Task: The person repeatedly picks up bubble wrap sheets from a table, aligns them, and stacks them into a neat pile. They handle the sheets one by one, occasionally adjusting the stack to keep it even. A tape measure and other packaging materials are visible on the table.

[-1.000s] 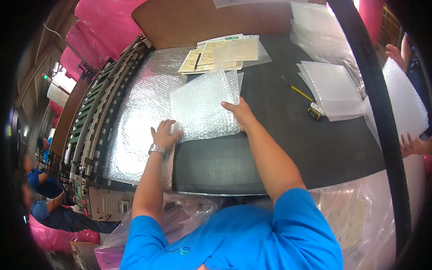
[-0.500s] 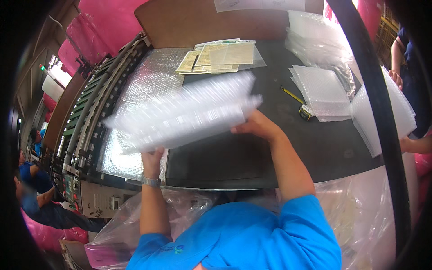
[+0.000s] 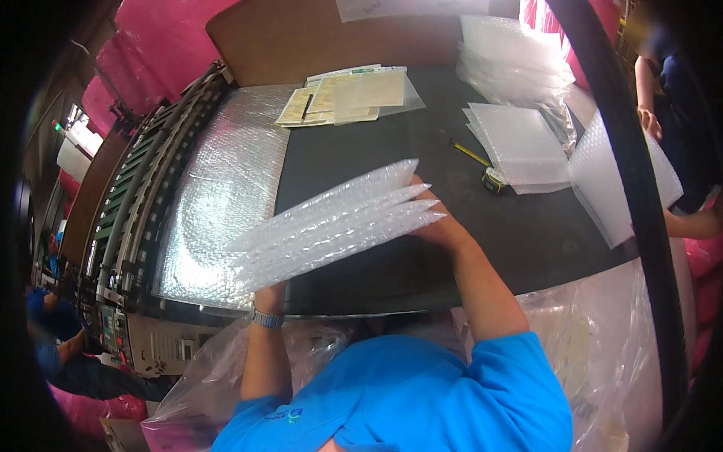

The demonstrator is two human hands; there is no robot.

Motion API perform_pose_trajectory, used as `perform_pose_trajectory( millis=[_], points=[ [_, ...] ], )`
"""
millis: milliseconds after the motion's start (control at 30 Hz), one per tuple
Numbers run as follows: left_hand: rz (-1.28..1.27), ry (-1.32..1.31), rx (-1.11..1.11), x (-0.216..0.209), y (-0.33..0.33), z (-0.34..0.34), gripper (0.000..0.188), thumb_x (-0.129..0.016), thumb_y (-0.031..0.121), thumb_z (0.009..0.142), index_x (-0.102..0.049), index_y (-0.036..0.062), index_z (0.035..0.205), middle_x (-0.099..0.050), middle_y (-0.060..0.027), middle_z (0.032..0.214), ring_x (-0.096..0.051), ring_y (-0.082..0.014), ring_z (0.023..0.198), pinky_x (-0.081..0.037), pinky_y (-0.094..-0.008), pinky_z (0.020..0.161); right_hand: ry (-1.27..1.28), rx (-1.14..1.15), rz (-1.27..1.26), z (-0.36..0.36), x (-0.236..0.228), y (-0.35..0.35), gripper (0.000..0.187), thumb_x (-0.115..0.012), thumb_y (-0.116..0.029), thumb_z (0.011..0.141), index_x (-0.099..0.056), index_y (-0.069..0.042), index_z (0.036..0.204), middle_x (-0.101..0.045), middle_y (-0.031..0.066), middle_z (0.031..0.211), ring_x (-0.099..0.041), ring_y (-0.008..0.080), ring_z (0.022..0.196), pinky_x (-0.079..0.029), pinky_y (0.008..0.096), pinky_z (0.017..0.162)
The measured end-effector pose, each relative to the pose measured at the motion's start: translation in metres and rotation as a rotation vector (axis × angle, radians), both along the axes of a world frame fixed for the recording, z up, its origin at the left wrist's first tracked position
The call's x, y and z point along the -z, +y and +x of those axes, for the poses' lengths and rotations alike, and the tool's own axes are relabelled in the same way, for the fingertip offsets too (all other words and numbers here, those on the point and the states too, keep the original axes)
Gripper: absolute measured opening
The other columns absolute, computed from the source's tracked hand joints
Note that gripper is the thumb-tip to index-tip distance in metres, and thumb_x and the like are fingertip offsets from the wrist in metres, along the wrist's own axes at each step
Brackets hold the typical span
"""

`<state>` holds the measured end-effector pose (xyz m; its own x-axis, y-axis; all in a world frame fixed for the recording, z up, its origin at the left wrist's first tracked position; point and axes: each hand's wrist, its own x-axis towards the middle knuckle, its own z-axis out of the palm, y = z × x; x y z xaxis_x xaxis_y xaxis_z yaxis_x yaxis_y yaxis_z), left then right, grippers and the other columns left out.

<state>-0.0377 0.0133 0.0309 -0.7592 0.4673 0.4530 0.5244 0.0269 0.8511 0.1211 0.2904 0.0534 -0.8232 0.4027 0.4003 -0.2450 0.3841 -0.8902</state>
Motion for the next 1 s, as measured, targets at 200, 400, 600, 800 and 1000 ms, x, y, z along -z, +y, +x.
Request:
perform_pose_trajectory(
  millis=[200, 400, 600, 800, 1000],
  points=[
    [0.098, -0.348, 0.05, -0.021, 0.01, 0.017, 0.07, -0.074, 0.026, 0.065, -0.037, -0.0023, 0.118, -0.043, -0.0123, 0.115, -0.042, -0.0214, 0.105, -0.034, -0.0339, 0.09, -0.014, -0.085, -0.344, 0.006, -0.009, -0.017, 0.046, -0.071, -0.01, 0.067, -0.05, -0.003, 0.107, -0.056, 0.0042, 0.102, -0.05, 0.0137, 0.096, -0.04, 0.0293, 0.085],
    [0.06, 0.463, -0.304, -0.067, 0.0, 0.03, 0.114, -0.075, 0.041, 0.059, 0.002, 0.0022, 0.135, -0.006, -0.0202, 0.139, -0.014, -0.0324, 0.128, -0.011, -0.0432, 0.104, -0.006, 0.04, 0.37, 0.021, -0.094, -0.03, 0.039, -0.066, -0.004, 0.062, -0.054, -0.009, 0.099, -0.056, 0.0059, 0.095, -0.053, 0.0216, 0.091, -0.042, 0.0348, 0.079],
    [-0.079, 0.448, 0.133, -0.073, 0.002, 0.033, 0.065, -0.07, 0.02, 0.066, -0.037, -0.0025, 0.117, -0.047, -0.0174, 0.111, -0.044, -0.0297, 0.104, -0.035, -0.0386, 0.089, 0.049, 0.073, 1.159, 0.022, -0.163, -0.073, 0.038, -0.067, -0.014, 0.059, -0.055, -0.016, 0.095, -0.052, 0.0047, 0.09, -0.05, 0.0229, 0.095, -0.033, 0.041, 0.087],
    [0.426, -0.258, 0.185, -0.078, 0.004, 0.043, 0.042, -0.069, 0.01, 0.071, -0.049, -0.0014, 0.106, -0.053, -0.012, 0.105, -0.051, -0.0172, 0.095, -0.041, -0.031, 0.083, 0.359, 0.318, 0.432, 0.004, -0.118, -0.033, 0.082, -0.079, -0.03, 0.054, -0.04, -0.008, 0.122, -0.036, 0.0129, 0.126, -0.032, 0.0241, 0.12, -0.022, 0.0408, 0.101],
    [0.129, -0.209, 0.256, -0.033, 0.007, 0.026, 0.049, -0.071, 0.016, 0.069, -0.046, -0.001, 0.108, -0.054, -0.0111, 0.102, -0.052, -0.0194, 0.093, -0.041, -0.0313, 0.082, -0.055, -0.182, -0.371, -0.014, -0.016, -0.008, 0.078, -0.077, -0.019, 0.059, -0.036, -0.003, 0.124, -0.047, 0.008, 0.117, -0.041, 0.0197, 0.112, -0.031, 0.0331, 0.096]
  ],
)
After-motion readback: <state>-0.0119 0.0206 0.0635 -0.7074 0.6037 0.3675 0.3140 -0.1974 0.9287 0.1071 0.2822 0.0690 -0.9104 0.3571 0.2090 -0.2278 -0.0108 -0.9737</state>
